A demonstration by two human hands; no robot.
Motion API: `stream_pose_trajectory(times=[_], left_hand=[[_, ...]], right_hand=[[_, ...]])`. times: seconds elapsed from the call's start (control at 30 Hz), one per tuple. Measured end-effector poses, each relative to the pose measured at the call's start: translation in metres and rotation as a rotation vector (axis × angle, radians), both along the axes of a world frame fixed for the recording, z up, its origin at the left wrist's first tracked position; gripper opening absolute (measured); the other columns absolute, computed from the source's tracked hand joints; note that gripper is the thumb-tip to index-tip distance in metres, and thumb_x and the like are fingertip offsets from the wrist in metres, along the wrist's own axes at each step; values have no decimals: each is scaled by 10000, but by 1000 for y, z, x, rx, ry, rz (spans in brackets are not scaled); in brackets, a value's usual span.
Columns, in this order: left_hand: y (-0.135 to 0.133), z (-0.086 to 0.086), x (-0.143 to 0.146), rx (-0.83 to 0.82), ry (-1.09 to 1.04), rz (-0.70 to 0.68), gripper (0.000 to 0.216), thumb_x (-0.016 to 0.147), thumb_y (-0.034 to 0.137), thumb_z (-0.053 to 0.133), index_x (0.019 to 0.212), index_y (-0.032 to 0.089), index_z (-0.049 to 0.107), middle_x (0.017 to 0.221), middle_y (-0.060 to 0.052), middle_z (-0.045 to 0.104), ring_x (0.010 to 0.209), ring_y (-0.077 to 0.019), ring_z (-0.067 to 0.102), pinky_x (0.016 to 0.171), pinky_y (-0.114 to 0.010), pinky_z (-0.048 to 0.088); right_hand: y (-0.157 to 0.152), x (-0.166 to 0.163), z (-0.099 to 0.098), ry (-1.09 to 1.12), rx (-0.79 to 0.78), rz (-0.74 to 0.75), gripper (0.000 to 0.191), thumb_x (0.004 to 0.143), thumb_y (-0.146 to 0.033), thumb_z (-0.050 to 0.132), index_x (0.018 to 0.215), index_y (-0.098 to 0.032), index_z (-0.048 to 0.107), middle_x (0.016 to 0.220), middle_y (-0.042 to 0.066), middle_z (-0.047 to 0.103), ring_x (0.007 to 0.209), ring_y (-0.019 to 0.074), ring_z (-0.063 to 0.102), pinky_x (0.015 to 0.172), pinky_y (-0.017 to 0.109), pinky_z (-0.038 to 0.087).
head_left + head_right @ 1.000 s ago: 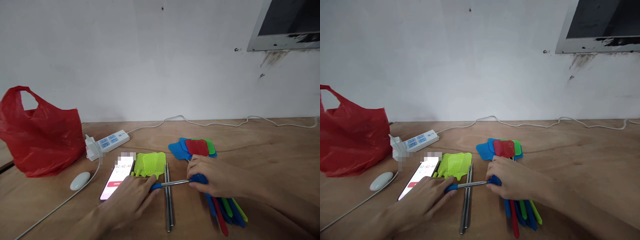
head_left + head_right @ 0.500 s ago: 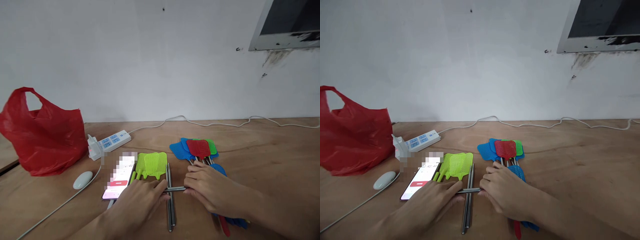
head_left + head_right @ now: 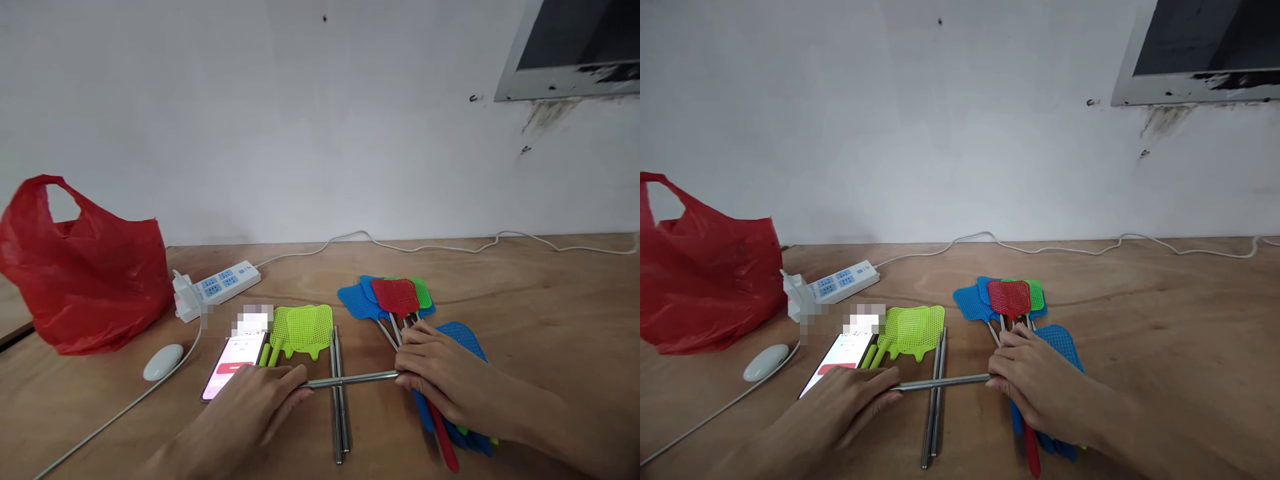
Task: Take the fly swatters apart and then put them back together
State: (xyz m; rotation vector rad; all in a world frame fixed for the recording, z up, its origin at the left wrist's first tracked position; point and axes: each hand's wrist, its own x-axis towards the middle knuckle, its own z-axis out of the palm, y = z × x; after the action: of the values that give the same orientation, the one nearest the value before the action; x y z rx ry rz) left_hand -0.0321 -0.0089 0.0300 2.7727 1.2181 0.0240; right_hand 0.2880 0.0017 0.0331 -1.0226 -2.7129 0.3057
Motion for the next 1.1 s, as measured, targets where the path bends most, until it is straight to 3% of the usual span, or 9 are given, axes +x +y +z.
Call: stream_pose_trajectory(times=[0.2, 0.37, 0.5, 0.83, 1.1], left_hand=[[2, 5, -15, 29, -12, -63, 395, 1093, 403, 264, 862, 224, 531, 738, -17, 658, 602, -218, 614, 537, -303, 296], [4, 3, -21, 61, -26, -88, 400, 1090, 404, 272, 837, 223, 524, 695, -11, 639, 570, -201, 588, 532, -295, 303], [3, 5, -20, 58, -36, -99, 390, 1092, 396, 259, 886, 226, 543, 714, -11, 656, 588, -204, 599, 536, -293, 325], [-3, 8, 8, 7, 80, -68, 411, 1104, 345, 181, 900, 228, 518, 722, -12, 692, 571, -216, 640, 492, -300, 318], [-2, 6, 31, 2, 95, -119, 240, 1087, 287, 344, 904, 228, 488, 754, -11, 725, 551, -218, 659, 440, -321, 240]], right_hand=[[-6, 1, 8, 18, -56, -38, 249, 1028, -231, 412, 873, -192, 603, 888, 43, 661, 892, 226, 579, 935, 451, 397], [-7, 8, 8, -35, 11, -28, 199, 978, -244, 515, 826, -209, 638, 893, 41, 674, 925, 252, 585, 924, 463, 410], [-8, 9, 7, -35, 69, 12, 211, 989, -217, 492, 840, -223, 641, 869, 26, 683, 897, 241, 587, 883, 428, 422], [-9, -14, 2, -43, 373, 120, 191, 928, -87, 497, 797, -200, 579, 782, 14, 649, 781, 208, 576, 825, 375, 409], [-14, -27, 0, -35, 367, 131, 168, 888, -72, 525, 785, -172, 612, 756, 5, 650, 729, 191, 529, 811, 377, 362]])
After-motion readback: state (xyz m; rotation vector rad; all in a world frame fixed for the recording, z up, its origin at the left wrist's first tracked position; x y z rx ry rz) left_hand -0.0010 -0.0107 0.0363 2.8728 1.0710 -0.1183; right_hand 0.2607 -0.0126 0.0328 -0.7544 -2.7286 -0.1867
